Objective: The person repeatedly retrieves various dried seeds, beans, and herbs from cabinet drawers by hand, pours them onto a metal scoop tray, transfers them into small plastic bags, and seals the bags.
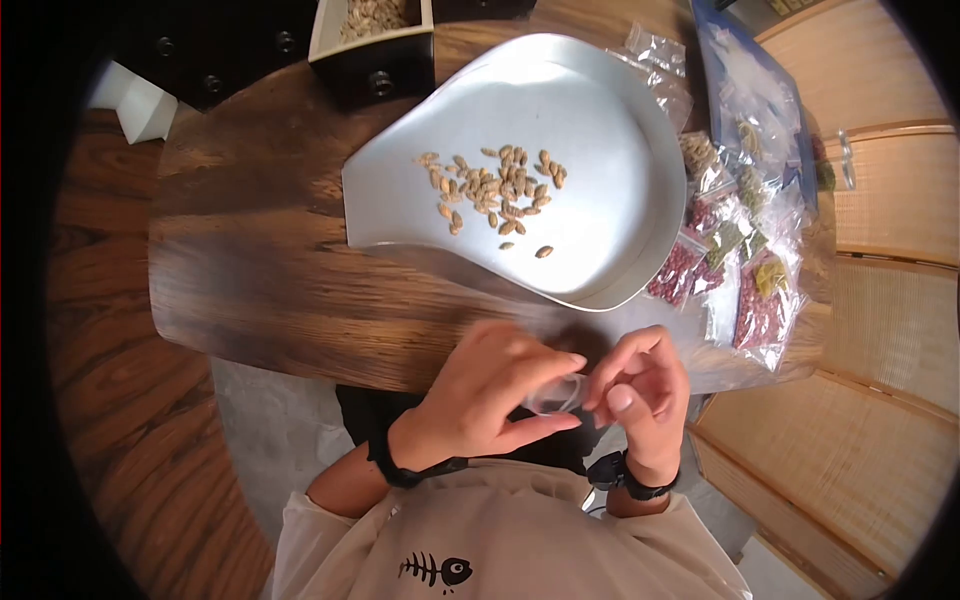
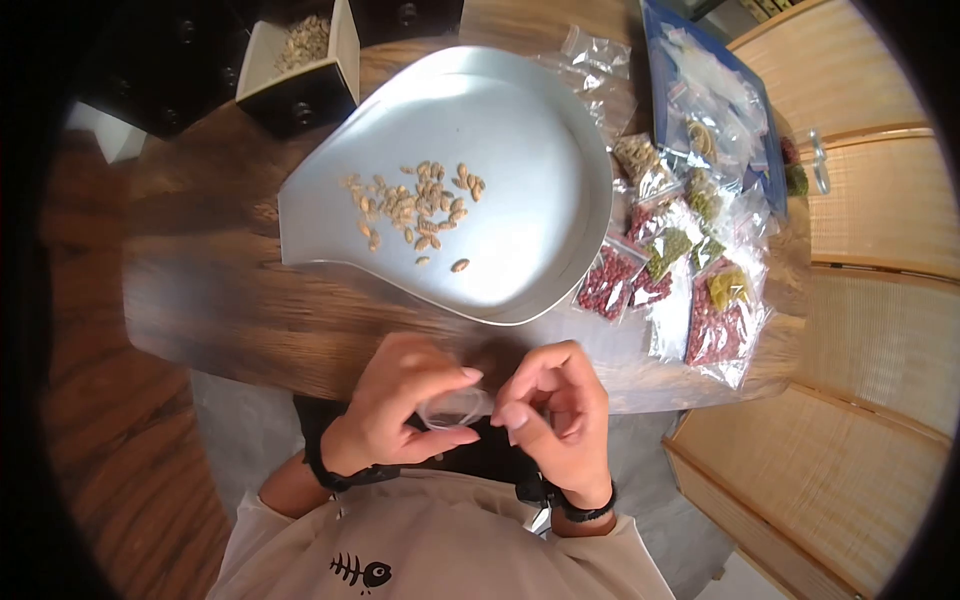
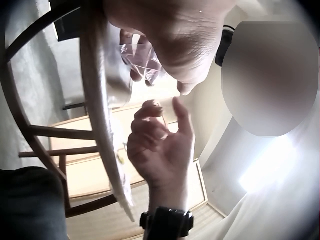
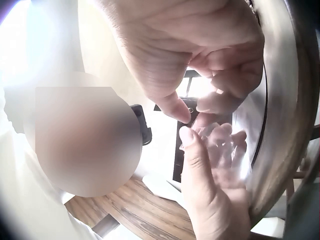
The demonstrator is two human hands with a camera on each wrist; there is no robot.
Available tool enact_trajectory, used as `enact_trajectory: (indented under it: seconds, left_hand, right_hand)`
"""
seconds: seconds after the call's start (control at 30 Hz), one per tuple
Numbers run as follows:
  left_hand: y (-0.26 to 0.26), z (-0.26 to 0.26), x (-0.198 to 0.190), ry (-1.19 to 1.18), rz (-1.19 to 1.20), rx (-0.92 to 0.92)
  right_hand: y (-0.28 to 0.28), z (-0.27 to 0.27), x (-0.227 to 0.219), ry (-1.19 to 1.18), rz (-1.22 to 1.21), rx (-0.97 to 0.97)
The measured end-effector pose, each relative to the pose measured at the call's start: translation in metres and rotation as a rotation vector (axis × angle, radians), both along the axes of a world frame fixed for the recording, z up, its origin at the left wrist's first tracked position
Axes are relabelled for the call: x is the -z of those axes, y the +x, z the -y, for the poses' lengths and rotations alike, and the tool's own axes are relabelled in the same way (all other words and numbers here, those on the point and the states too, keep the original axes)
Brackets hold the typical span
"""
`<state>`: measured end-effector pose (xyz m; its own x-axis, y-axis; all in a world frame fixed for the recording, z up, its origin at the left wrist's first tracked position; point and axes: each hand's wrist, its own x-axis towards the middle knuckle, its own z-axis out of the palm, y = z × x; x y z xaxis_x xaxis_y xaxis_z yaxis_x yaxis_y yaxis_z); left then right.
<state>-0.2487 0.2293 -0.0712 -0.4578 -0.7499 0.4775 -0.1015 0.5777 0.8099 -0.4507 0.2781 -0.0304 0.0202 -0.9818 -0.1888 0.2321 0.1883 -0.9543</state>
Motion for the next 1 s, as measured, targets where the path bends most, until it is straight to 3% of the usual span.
enact_trajectory:
  seconds: [0.03, 0.13, 0.23, 0.6, 1.0]
  left_hand:
    - [0.007, 0.004, -0.005, 0.08, -0.008, 0.033]
    - [0.023, 0.013, -0.015, 0.062, -0.034, -0.083]
    - [0.03, 0.02, -0.014, 0.117, -0.009, -0.149]
    - [0.023, 0.027, -0.007, 0.224, -0.091, -0.146]
    - [0.022, 0.027, -0.008, 0.192, -0.038, -0.125]
  right_hand:
    - [-0.001, 0.004, -0.002, -0.016, -0.005, 0.0]
    - [0.002, 0.02, -0.005, 0.157, -0.218, 0.241]
    - [0.012, 0.034, -0.002, 0.097, -0.288, 0.353]
    - [0.011, 0.052, 0.014, 0.222, -0.251, 0.25]
    - [-0.009, 0.037, -0.007, 0.098, -0.378, 0.534]
